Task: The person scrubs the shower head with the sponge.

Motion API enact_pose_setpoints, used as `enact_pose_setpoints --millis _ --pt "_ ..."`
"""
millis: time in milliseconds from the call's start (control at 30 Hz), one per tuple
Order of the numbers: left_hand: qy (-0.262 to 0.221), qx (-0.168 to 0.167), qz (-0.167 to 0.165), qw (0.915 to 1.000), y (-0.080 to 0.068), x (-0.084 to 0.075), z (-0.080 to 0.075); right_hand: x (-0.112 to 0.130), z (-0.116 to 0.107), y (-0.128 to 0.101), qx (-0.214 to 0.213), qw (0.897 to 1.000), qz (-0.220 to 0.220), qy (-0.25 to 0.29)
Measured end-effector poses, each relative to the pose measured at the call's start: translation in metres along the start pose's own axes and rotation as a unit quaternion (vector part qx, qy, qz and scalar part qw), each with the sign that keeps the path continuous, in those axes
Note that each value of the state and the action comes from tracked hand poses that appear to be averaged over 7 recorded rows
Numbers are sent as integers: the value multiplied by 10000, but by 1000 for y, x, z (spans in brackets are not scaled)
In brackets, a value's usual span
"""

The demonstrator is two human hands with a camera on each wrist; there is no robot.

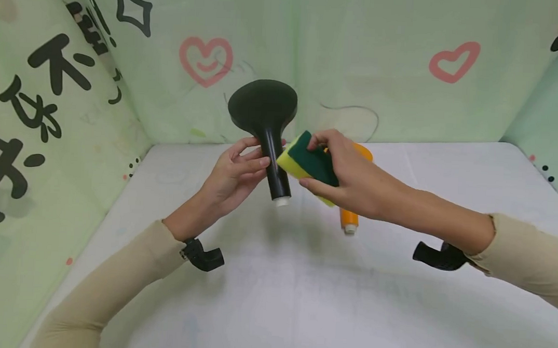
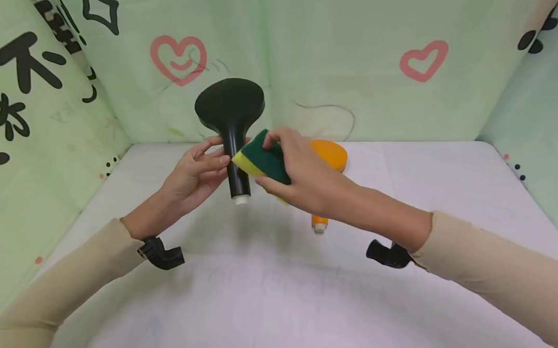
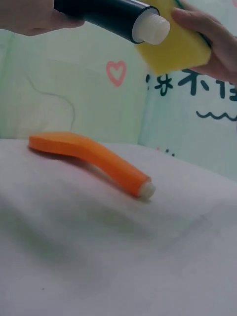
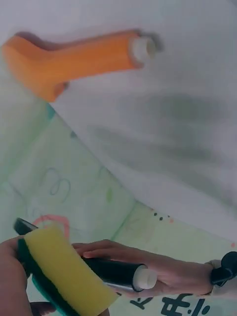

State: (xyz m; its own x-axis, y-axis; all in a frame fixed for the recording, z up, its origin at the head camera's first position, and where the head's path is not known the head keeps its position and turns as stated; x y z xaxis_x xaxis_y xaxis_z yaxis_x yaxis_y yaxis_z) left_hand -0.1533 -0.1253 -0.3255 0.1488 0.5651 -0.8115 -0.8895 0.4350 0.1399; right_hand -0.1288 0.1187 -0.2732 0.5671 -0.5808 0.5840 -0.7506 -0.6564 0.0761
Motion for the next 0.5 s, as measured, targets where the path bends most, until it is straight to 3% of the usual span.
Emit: enact_pose_setpoints --millis 200,500 --pt "125 -453 -344 9983 -3 3 -22 -32 -8 -29 -242 9978 447 -422" --pt "507 -627 -875 9929 -9 27 -40 -87 -25 -48 -422 9899 1032 -870"
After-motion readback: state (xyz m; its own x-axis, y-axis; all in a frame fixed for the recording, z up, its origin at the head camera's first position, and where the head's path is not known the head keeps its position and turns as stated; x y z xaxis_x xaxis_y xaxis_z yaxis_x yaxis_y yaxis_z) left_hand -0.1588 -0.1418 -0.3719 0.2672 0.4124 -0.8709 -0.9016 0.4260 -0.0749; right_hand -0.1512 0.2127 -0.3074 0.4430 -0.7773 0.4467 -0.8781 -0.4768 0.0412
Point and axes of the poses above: each hand's wrist, its own y-axis towards the middle knuckle, its own z-axis out of the palm, x = y × z, the point moved 1 cm from there along y, towards the middle knuckle, and after that the axes turned 9 degrees about x, right-handed, at the moved point
